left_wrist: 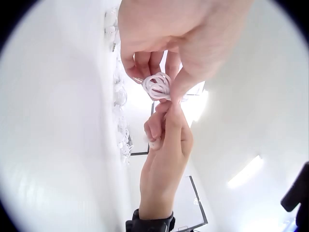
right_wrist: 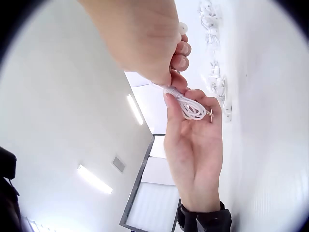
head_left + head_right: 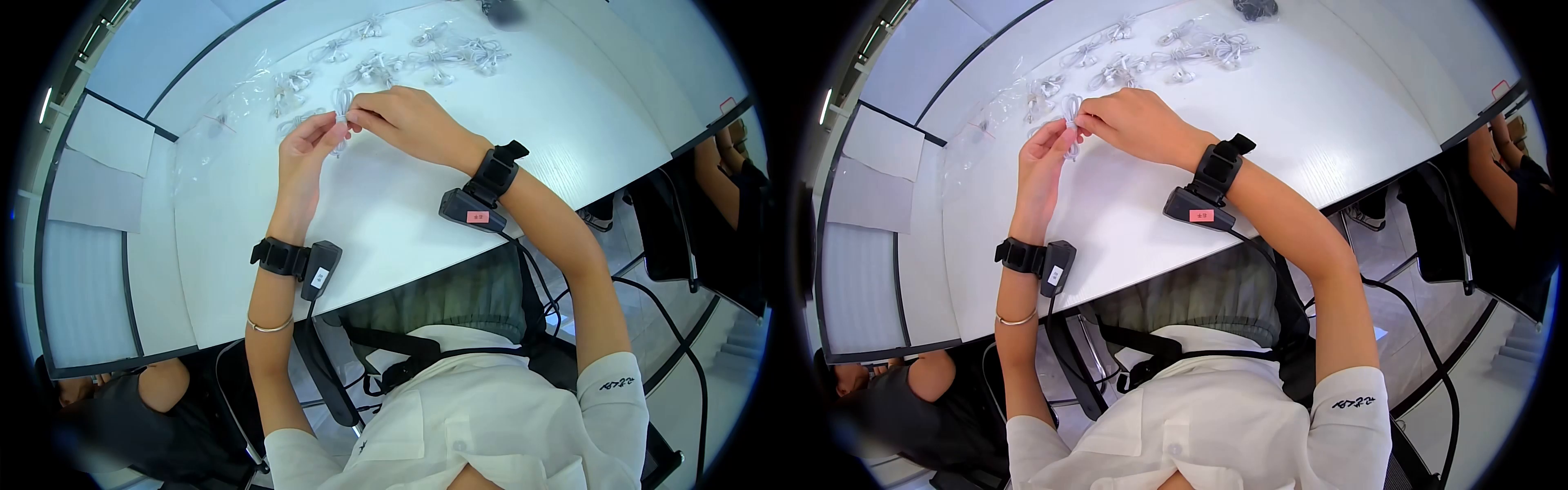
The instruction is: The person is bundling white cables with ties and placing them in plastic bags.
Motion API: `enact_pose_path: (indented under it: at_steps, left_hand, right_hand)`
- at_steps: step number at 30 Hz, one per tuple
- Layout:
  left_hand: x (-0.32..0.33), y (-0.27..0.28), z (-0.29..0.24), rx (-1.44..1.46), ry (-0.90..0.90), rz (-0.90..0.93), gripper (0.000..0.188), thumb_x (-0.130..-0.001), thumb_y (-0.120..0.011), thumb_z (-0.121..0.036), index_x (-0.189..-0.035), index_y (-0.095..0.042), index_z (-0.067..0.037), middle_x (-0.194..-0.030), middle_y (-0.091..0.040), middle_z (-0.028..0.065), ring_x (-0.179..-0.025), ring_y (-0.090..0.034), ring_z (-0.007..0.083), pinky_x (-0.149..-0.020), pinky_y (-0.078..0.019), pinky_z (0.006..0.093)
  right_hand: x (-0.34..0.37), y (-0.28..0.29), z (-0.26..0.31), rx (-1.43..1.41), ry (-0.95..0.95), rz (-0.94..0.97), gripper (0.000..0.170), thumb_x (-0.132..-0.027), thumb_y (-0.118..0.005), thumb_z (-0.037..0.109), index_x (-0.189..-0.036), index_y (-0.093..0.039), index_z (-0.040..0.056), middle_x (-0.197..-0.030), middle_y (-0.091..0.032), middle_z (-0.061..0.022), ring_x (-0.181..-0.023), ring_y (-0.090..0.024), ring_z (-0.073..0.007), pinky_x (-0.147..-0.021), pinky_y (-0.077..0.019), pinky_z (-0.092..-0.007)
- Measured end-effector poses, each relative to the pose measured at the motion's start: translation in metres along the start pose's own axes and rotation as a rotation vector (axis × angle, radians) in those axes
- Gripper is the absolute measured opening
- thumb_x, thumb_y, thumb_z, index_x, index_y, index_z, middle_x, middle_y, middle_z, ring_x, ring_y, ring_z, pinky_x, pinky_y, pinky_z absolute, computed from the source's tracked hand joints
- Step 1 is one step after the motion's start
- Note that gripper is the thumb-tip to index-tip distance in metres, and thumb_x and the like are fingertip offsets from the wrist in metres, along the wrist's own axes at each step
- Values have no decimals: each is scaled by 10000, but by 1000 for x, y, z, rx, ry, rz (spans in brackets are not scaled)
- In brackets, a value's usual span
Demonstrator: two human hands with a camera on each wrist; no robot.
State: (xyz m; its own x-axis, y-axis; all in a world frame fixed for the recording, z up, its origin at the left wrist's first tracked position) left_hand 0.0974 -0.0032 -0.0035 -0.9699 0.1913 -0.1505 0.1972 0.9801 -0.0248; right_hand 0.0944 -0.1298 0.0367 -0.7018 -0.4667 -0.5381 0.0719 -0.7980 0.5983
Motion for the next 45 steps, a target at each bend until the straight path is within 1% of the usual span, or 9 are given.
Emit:
enact_pose_path:
  at_steps: [6,9,12,15,18,21,30,39,45]
  left_hand:
    - [1,2,8,186,45,-64,301,-892,-592,-163,-1123,-581,31,-1004,-648,97,-951,-586,138,-854,-422,267]
    - [0,3,6,176,34,-64,309,-905,-572,-165,-1137,-573,41,-1032,-637,102,-953,-588,144,-871,-424,276]
    - [-1,-1,8,240,26,3,301,-913,-557,-158,-1140,-568,39,-1033,-636,107,-955,-589,150,-875,-424,277]
    - [-1,-5,9,273,55,34,293,-921,-539,-153,-1142,-564,38,-1032,-634,106,-937,-590,157,-873,-428,282]
    - [-1,-5,9,279,66,36,291,-924,-533,-157,-1140,-561,36,-1019,-633,99,-911,-587,159,-865,-432,289]
    - [-1,-5,10,300,68,37,291,-925,-532,-158,-1144,-556,31,-1003,-630,90,-902,-582,159,-862,-434,295]
    - [1,-8,11,335,49,21,250,-929,-458,-122,-1116,-529,28,-839,-548,31,-777,-477,117,-776,-399,268]
    - [4,-14,2,377,43,56,288,-922,-461,-141,-1181,-445,-15,-772,-472,8,-727,-399,108,-757,-346,267]
    - [2,-15,11,481,98,210,164,-930,-457,-159,-1056,-445,-56,-738,-432,4,-689,-382,104,-778,-369,273]
  right_hand:
    - [0,6,1,143,82,-69,201,-912,-491,192,-839,-622,59,-703,-634,-84,-612,-561,-264,-579,-425,-358]
    - [-2,1,-4,54,67,-18,222,-918,-485,199,-821,-621,53,-715,-642,-90,-592,-549,-260,-578,-419,-347]
    - [-2,-3,-10,-47,-72,41,252,-925,-477,204,-786,-611,43,-704,-637,-91,-585,-543,-257,-579,-415,-346]
    - [0,-4,-11,-98,-87,60,250,-935,-474,240,-845,-600,44,-699,-635,-95,-574,-544,-246,-572,-411,-339]
    - [1,-4,-17,-89,-218,95,244,-939,-480,270,-931,-575,46,-753,-646,-113,-638,-580,-243,-615,-431,-331]
    - [2,-6,-21,-153,-174,41,261,-942,-483,296,-992,-541,46,-835,-652,-132,-731,-607,-247,-678,-448,-331]
    - [5,-14,-21,-192,-285,133,265,-942,-490,296,-942,-529,34,-891,-646,-130,-815,-605,-242,-759,-454,-342]
    - [4,-23,-28,-384,-248,101,283,-934,-513,294,-945,-522,11,-827,-623,-89,-757,-526,-125,-664,-413,-290]
    - [5,-21,-23,-488,-265,92,299,-923,-531,308,-1014,-516,24,-803,-617,-72,-695,-484,-82,-621,-378,-238]
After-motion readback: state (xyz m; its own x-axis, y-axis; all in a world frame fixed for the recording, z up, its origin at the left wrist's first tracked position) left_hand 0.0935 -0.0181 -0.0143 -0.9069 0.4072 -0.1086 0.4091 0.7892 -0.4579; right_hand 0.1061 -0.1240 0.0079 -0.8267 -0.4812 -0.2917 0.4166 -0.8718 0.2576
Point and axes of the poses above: each hand's wrist, its own x-axis away from the middle knuckle, its own y-axis out of the back of the hand, z = x × y, the point moved 9 cm from there along -x, towards the middle knuckle
